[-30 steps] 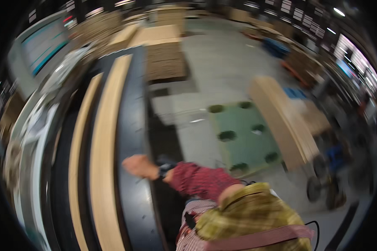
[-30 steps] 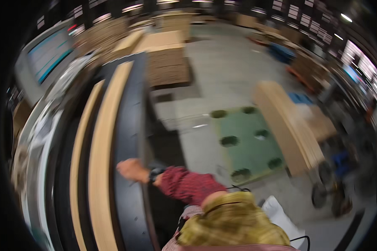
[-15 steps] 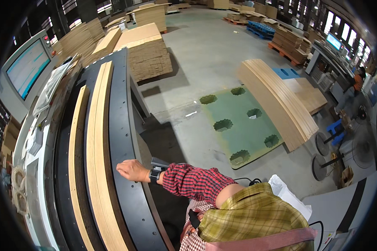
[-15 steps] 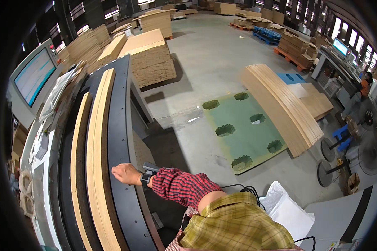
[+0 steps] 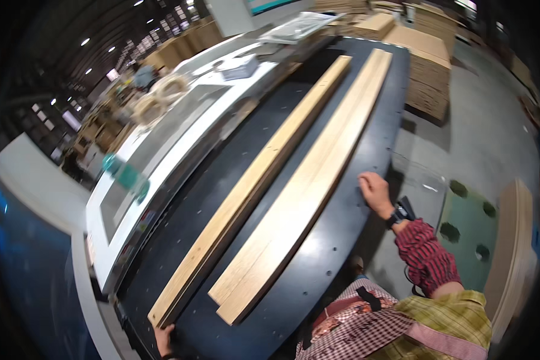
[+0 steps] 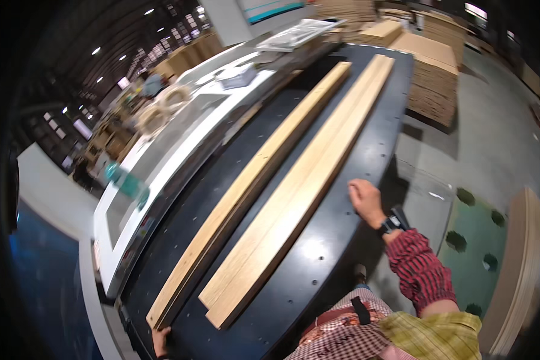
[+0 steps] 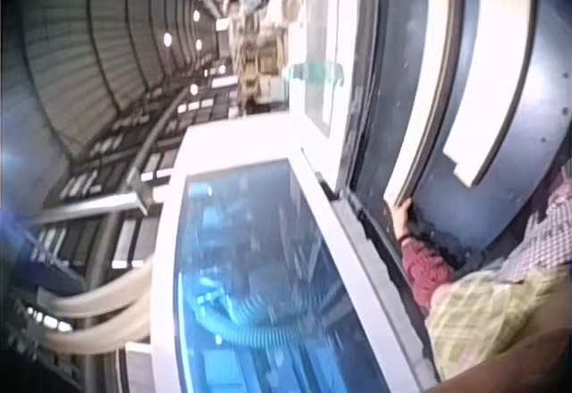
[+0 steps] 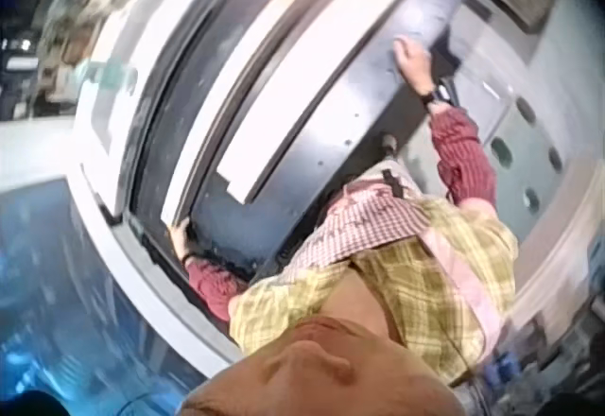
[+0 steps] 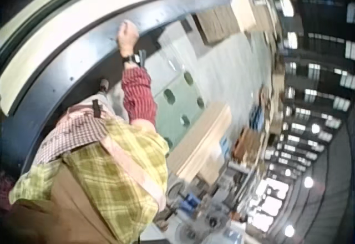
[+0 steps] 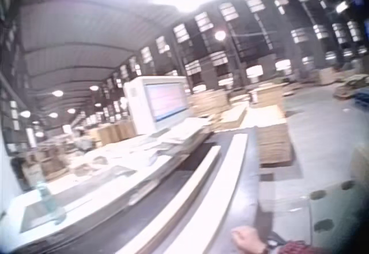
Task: Use an air gun to clean dust from wooden planks and then stack and organize them on a machine surface and a storage pallet.
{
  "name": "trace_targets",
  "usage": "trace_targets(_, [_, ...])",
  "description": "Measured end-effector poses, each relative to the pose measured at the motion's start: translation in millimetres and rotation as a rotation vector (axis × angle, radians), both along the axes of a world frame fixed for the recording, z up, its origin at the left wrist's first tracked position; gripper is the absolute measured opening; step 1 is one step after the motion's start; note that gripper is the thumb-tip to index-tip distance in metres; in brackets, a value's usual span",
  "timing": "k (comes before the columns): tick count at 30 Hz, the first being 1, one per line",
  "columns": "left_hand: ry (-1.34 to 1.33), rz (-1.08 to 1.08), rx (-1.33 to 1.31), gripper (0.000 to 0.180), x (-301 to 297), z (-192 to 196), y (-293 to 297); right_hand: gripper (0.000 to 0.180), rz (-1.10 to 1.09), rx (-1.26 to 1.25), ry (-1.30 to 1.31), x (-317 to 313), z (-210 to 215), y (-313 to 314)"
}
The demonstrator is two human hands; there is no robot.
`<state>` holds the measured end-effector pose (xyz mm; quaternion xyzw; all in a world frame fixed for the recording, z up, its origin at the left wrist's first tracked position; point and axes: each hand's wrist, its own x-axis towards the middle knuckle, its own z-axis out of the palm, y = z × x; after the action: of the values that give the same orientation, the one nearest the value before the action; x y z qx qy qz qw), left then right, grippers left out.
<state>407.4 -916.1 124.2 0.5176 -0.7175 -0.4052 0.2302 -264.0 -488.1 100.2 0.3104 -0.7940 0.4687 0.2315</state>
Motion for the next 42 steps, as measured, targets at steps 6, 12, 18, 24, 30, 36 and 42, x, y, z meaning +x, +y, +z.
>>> trace_targets(6, [0.049,0.097,0.023,0.071,13.6,-4.8,1.2,0.006,0.039,0.046,-0.009,3.0,2.6,-9.8])
trace_targets(12, [0.026,0.075,-0.016,0.066,-8.0,19.4,17.0,0.008,0.058,0.055,-0.104,-0.6,10.1,-4.1])
trace_targets(18, [0.023,0.045,-0.013,0.059,-7.4,60.3,35.1,0.016,0.468,-0.186,-0.613,11.1,55.9,-40.0])
trace_targets(24, [0.028,0.17,-0.018,0.05,-35.8,131.2,94.6,0.076,0.587,-0.288,-1.187,16.7,113.4,-132.4])
trace_targets(30, [0.071,0.171,0.021,0.049,-37.2,177.3,133.8,0.104,0.445,-0.478,-1.282,-24.1,101.6,-193.5])
trace_targets(36, [0.281,0.297,0.193,0.052,-30.5,190.4,170.6,0.108,0.504,-0.663,-1.309,-47.9,82.1,-207.5])
trace_targets(42, [0.274,0.29,0.324,0.067,-57.7,197.5,188.8,0.075,0.48,-0.671,-1.128,-47.2,84.1,-201.9])
